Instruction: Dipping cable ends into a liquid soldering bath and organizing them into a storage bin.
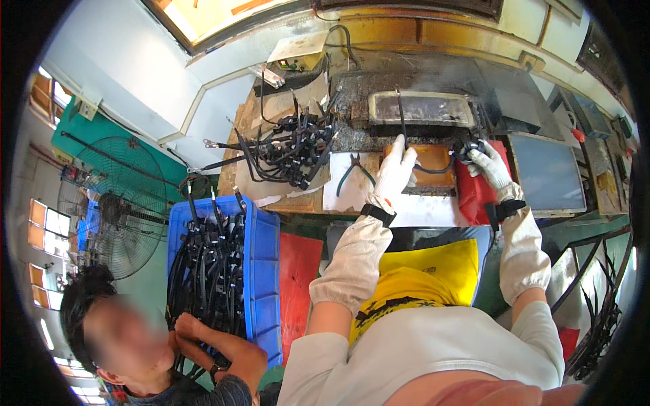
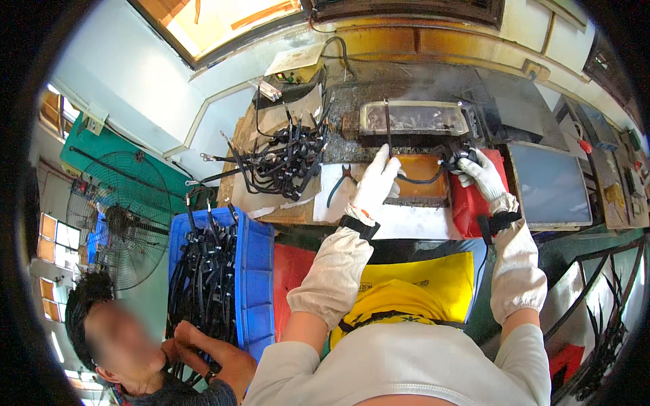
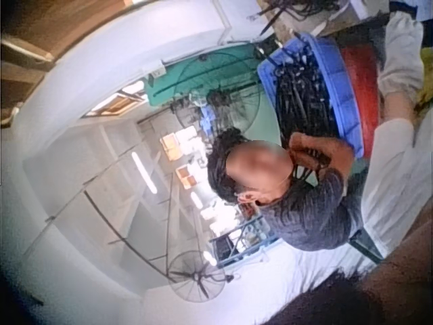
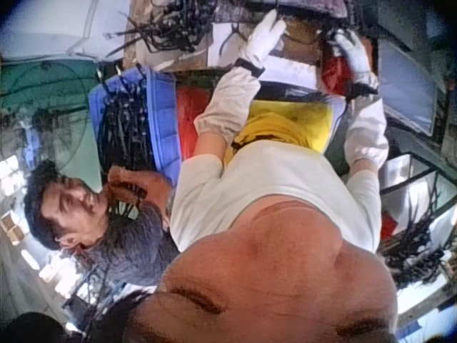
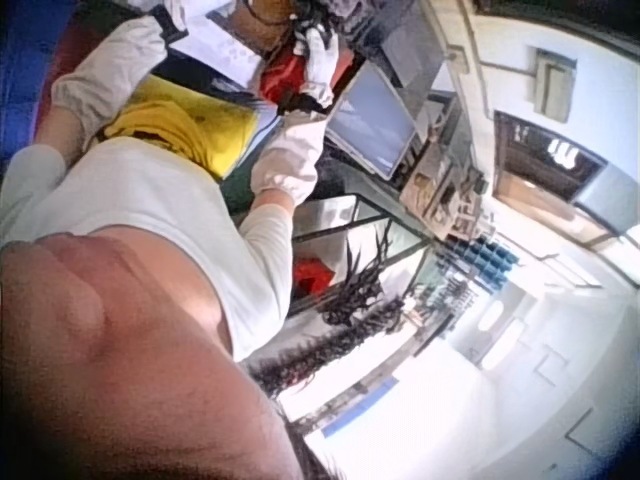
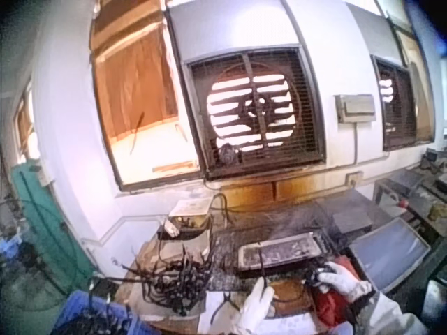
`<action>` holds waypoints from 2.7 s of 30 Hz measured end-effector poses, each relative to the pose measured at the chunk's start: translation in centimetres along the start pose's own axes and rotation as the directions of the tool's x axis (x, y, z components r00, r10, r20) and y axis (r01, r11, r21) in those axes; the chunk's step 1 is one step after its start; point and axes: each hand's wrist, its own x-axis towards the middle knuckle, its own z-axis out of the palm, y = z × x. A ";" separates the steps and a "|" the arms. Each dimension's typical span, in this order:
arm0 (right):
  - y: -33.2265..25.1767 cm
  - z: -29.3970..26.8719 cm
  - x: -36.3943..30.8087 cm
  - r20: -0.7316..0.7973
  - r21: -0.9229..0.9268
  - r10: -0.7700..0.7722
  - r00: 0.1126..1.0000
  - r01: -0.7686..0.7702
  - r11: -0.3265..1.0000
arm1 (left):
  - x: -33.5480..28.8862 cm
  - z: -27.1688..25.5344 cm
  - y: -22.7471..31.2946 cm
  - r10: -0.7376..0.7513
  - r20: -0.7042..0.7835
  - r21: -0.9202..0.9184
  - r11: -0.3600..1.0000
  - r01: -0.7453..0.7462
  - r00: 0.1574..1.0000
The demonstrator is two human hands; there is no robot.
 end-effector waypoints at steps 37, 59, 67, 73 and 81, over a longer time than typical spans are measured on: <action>2.6 -2.5 1.3 -0.257 -0.338 -0.224 0.940 0.130 0.932 | -1.6 -18.7 -10.5 0.602 -0.296 0.948 0.282 0.149 0.742; 3.5 -2.1 1.6 -0.222 0.139 -0.217 0.951 0.251 0.958 | 0.8 -18.6 -18.9 0.500 -0.705 0.705 0.568 0.424 0.503; 4.2 -4.7 1.4 -0.218 0.164 -0.183 0.959 0.221 0.961 | 3.0 -21.7 -18.8 0.451 -0.758 0.644 0.635 0.427 0.472; 4.7 -3.6 2.0 -0.173 0.187 -0.208 0.963 0.239 0.953 | 3.9 -27.0 -21.4 0.338 -0.786 0.580 0.691 0.431 0.517; 2.9 -2.5 1.2 -0.216 0.154 -0.246 0.945 0.281 0.947 | 3.1 -26.4 -17.5 0.085 -0.675 0.495 0.789 0.364 0.733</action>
